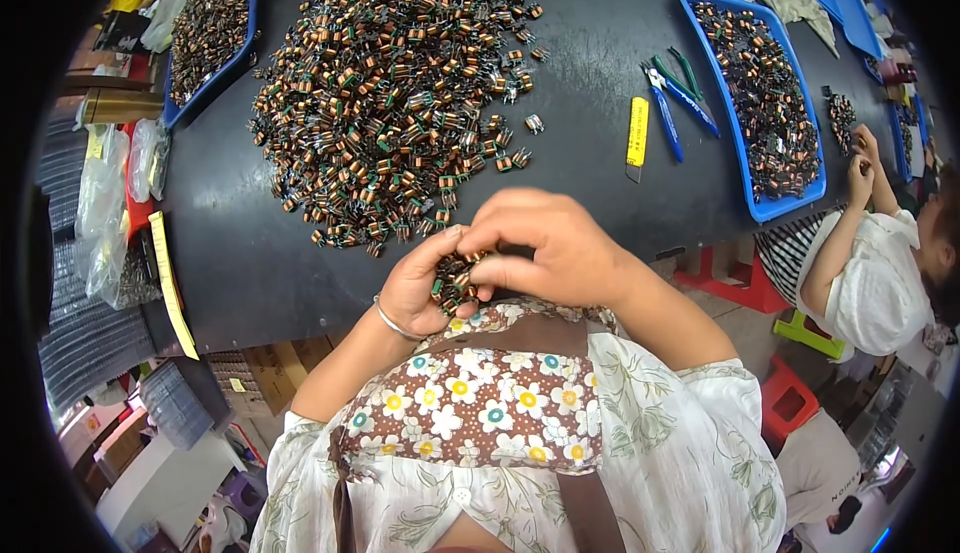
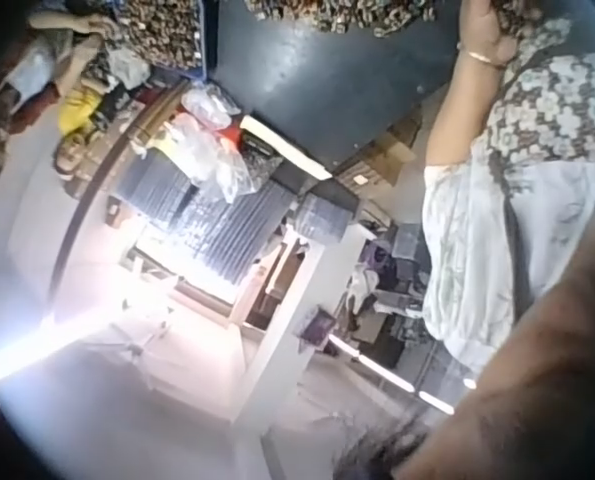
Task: The person assembles electronic coil components by picking them from a pile, connecting them together into clusters by hand, and placing them into a tray.
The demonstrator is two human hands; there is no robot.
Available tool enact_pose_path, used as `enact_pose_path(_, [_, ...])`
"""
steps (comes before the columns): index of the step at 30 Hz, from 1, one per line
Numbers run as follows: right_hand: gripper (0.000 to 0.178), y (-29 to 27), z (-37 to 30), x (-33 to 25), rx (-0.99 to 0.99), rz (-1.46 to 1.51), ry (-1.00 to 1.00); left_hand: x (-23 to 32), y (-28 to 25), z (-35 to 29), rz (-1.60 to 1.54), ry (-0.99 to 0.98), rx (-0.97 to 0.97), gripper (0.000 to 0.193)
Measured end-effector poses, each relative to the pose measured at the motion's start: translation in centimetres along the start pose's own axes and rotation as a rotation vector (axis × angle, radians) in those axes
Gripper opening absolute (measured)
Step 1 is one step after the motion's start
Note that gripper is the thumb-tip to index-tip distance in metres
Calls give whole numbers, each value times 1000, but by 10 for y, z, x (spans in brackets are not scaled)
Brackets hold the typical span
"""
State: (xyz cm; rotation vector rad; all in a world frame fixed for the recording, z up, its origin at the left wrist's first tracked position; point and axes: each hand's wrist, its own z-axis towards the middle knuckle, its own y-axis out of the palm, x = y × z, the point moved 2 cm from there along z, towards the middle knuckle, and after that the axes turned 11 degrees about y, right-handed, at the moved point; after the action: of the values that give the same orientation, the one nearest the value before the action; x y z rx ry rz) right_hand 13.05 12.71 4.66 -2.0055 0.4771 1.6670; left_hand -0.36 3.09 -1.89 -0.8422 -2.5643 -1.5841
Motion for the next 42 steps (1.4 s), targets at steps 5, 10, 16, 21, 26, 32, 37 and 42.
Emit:
enact_pose_path(5, [19,-31,21,42,514,-712,47,1,2,-2,42,61,-43,21])
enact_pose_path(10, [22,-29,19,46,453,-799,153,2,2,-1,48,99,-10,16])
enact_pose_path(16, [16,-20,8,48,191,-127,241,7,2,-2,109,123,114,13])
enact_pose_path(21, [11,0,0,45,95,234,345,7,7,-2,160,148,161,12])
enact_pose_path(26, [7,10,2,32,141,146,218,6,6,-2,187,149,188,13])
enact_pose_path(32, [7,-13,17,37,365,-289,100,7,9,-6,200,180,201,13])
enact_pose_path(37, [16,-15,31,49,551,-705,-16,6,7,-6,237,213,195,12])
enact_pose_path(42, [14,-10,23,46,402,-592,5,7,6,-6,259,227,211,11])
